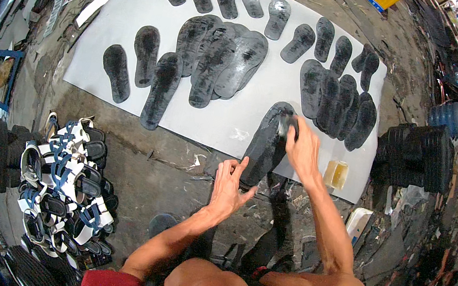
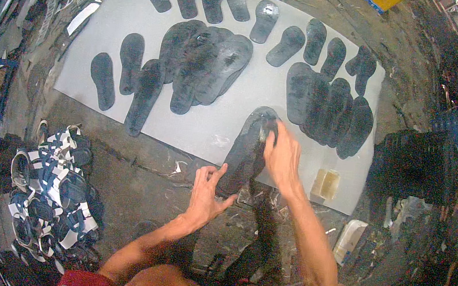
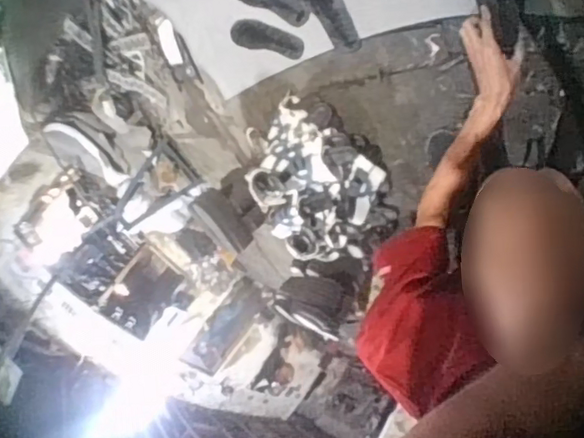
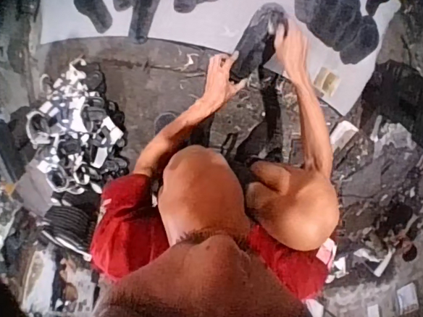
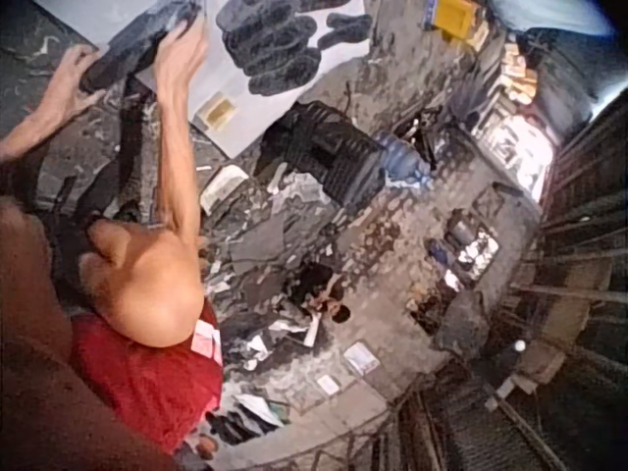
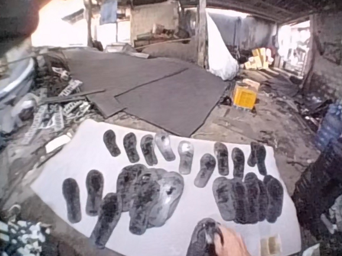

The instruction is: The person sits on the floor and scrubs multiple black shoe insoles with a brush and a yellow sponge. They pick up each insole, scrub it, and place it back on a white sheet, repeating the process for several insoles.

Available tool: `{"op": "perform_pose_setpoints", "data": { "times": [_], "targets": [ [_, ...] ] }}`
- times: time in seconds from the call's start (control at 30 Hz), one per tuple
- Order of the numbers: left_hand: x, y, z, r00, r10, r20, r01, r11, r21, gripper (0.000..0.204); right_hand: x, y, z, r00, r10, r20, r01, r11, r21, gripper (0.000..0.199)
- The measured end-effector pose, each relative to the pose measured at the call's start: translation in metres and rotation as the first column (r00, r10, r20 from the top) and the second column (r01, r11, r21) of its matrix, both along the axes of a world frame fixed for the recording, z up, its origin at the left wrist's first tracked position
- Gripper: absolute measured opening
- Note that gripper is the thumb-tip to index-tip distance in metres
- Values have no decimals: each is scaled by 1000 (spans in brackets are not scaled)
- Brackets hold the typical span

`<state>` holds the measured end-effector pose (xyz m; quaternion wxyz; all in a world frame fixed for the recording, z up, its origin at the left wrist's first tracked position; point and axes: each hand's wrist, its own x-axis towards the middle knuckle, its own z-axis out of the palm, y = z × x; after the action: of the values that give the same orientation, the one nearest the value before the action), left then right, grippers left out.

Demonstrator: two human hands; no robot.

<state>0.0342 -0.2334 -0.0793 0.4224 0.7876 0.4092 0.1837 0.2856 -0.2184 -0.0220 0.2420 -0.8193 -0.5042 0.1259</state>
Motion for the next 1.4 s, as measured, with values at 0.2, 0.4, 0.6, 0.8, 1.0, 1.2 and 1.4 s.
{"op": "perform_pose_setpoints", "data": {
  "times": [0.2, 0.4, 0.6, 0.8, 1.0, 1.2, 1.4],
  "targets": [
    [14, -9, -12, 994, 108, -8, -108, 992, 71, 93, 2, 32, -4, 800, 591, 101, -590, 806, -43, 39],
    [21, 3, -6, 995, 80, 53, -84, 994, 68, 90, 51, 36, -4, 915, 304, 267, -315, 949, 1, 44],
    [-14, 0, -8, 921, 305, 244, -268, 948, -173, 69, -53, -44, -20, 893, 403, 202, -403, 914, -44, 48],
    [-22, 20, -11, 862, 446, 240, -409, 892, -192, 56, -106, -101, 14, 971, 219, -99, -208, 972, 105, 41],
    [24, 2, 6, 991, 118, 68, -123, 990, 71, 91, -47, -73, 99, 884, -164, -438, 265, 947, 180, 34],
    [33, 6, 15, 986, 166, 5, -166, 986, 31, 97, -28, -73, 98, 904, -164, -394, 268, 936, 227, 33],
    [19, 28, 26, 991, 135, -21, -134, 990, 46, 92, -33, -74, 76, 869, -174, -463, 281, 944, 172, 33]
  ]
}}
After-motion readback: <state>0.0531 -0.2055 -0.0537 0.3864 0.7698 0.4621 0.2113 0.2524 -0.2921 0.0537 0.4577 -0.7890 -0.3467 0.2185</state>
